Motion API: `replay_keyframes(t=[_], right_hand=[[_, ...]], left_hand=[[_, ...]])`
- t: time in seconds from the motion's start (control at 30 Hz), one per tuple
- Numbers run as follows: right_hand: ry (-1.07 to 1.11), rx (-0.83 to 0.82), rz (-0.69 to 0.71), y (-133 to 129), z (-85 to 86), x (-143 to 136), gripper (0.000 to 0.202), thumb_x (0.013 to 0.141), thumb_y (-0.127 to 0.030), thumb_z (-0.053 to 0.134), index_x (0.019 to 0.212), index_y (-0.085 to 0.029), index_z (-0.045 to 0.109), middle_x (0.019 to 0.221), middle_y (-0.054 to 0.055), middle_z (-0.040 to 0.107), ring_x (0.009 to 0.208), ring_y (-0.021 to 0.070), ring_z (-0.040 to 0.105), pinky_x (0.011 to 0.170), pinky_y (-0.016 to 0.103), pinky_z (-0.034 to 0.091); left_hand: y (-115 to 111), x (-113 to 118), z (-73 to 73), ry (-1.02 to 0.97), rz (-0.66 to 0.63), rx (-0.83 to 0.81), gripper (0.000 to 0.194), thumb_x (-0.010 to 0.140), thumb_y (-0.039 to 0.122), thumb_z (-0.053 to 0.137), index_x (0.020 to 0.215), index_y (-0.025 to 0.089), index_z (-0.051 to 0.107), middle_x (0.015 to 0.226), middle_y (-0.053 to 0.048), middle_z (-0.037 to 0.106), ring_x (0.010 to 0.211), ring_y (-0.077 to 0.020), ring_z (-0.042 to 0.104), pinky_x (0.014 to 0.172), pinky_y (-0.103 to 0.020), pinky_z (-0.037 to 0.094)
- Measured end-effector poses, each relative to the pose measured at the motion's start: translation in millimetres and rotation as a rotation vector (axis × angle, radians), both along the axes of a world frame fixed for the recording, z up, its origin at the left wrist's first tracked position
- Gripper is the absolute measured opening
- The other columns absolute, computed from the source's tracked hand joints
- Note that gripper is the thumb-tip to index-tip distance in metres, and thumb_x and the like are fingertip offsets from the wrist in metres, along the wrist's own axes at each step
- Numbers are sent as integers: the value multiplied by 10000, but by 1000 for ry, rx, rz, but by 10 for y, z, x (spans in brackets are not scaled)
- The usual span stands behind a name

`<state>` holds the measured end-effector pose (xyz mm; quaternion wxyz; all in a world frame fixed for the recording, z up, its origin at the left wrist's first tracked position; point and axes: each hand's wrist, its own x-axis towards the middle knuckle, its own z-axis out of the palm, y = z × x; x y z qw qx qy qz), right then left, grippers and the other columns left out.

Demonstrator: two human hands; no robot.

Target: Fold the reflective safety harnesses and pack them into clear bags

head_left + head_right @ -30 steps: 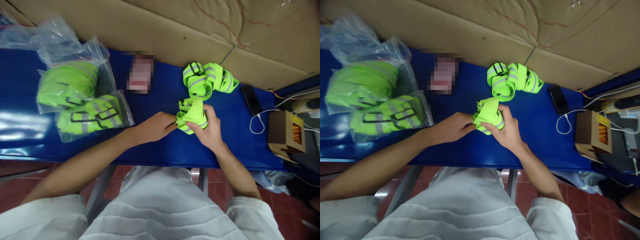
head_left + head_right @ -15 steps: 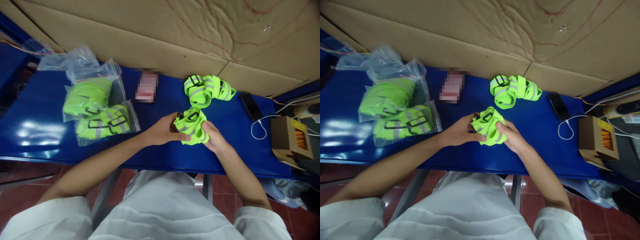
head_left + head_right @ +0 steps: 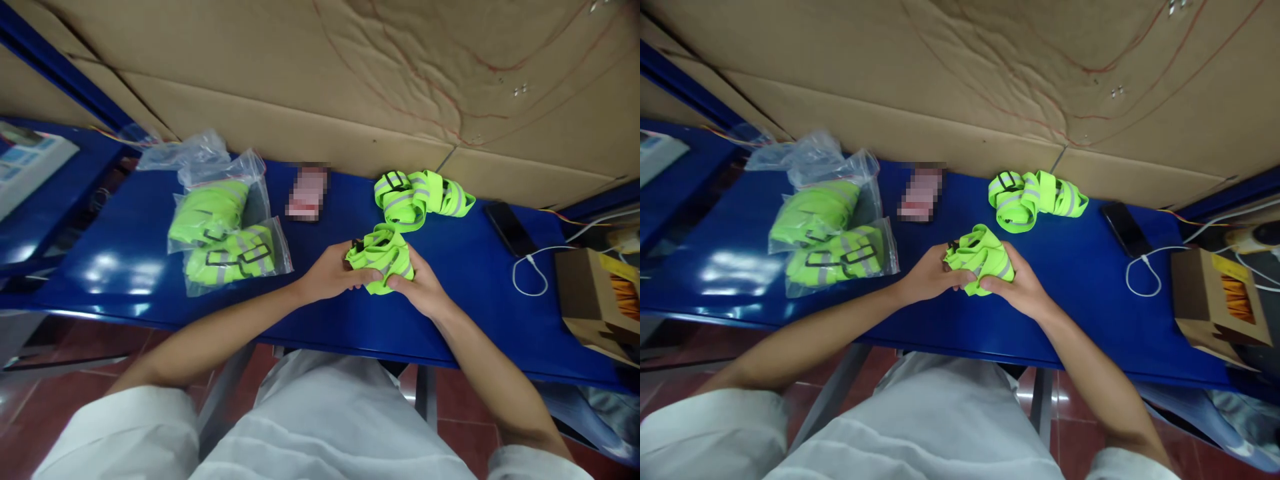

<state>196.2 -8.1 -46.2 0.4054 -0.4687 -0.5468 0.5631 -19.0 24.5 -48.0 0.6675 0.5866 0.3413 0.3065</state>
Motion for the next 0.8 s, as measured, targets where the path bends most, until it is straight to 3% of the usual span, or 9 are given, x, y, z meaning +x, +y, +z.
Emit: replay_keyframes(t=[0.13, 0.23, 0.3, 0.33, 0.43, 0.5, 0.57, 0.67, 0.8], right_hand=[[18, 23, -72, -24, 6, -28, 611, 696, -523, 921, 1177, -228, 686, 1082, 53, 773, 963, 248, 721, 842, 359, 597], [58, 20, -95, -62, 7, -51, 574, 728, -508, 903, 1190, -238, 697, 1088, 53, 787, 969, 257, 734, 862, 377, 605], [59, 13, -99, -83, -1, -61, 561, 736, -496, 900, 1196, -243, 699, 1079, 55, 790, 963, 261, 738, 855, 380, 608], [60, 6, -104, -90, -4, -66, 553, 742, -490, 897, 1196, -244, 699, 1074, 56, 791, 956, 261, 739, 845, 377, 609], [59, -15, -113, -93, 5, -90, 533, 750, -486, 890, 1184, -244, 698, 1064, 62, 790, 942, 263, 738, 815, 372, 611], [55, -23, -116, -93, 28, -121, 529, 737, -490, 895, 1158, -238, 697, 1040, 64, 791, 927, 266, 737, 797, 372, 614], [59, -37, -112, -97, 48, -155, 548, 713, -494, 907, 1142, -231, 690, 1016, 64, 791, 915, 269, 738, 793, 380, 619], [68, -57, -97, -106, 40, -189, 564, 709, -483, 910, 1154, -226, 677, 1020, 58, 788, 910, 260, 737, 796, 371, 614], [54, -53, -89, -105, -12, -190, 546, 732, -451, 903, 1178, -232, 676, 1052, 50, 781, 928, 248, 732, 806, 351, 600]], left_hand=[[70, -60, 117, 98, -137, 144, 748, 810, 897, 558, 889, 156, 618, 707, -31, 672, 622, -151, 648, 584, -263, 539], [285, -268, 320, 184, -145, 219, 856, 932, 881, 270, 863, 140, 692, 774, -93, 726, 692, -179, 678, 680, -303, 565], [516, -507, 476, 304, -8, 341, 635, 973, 732, 491, 1079, 148, 714, 998, -111, 759, 894, -207, 701, 838, -318, 553], [652, -652, 545, 504, 147, 529, 550, 973, 656, 561, 1207, 178, 696, 1145, -107, 750, 1026, -226, 693, 940, -329, 528], [1069, -1131, 672, 1100, 437, 733, 611, 964, 535, 603, 1435, 148, 563, 1522, -193, 552, 1443, -374, 456, 1197, -472, 336], [1300, -1416, 684, 1300, 394, 668, 873, 871, 594, 714, 1542, 111, 435, 1652, -237, 382, 1534, -463, 281, 1228, -554, 231], [1467, -1615, 656, 1328, 331, 609, 1021, 807, 688, 739, 1544, 60, 414, 1590, -249, 464, 1496, -464, 324, 1223, -573, 220], [1628, -1729, 596, 1327, 251, 555, 1089, 763, 723, 755, 1553, 57, 412, 1458, -239, 606, 1404, -433, 463, 1199, -609, 256], [1750, -1696, 558, 1321, 209, 541, 1011, 773, 536, 826, 1590, 109, 413, 1572, -287, 496, 1441, -524, 431, 1176, -738, 189]])
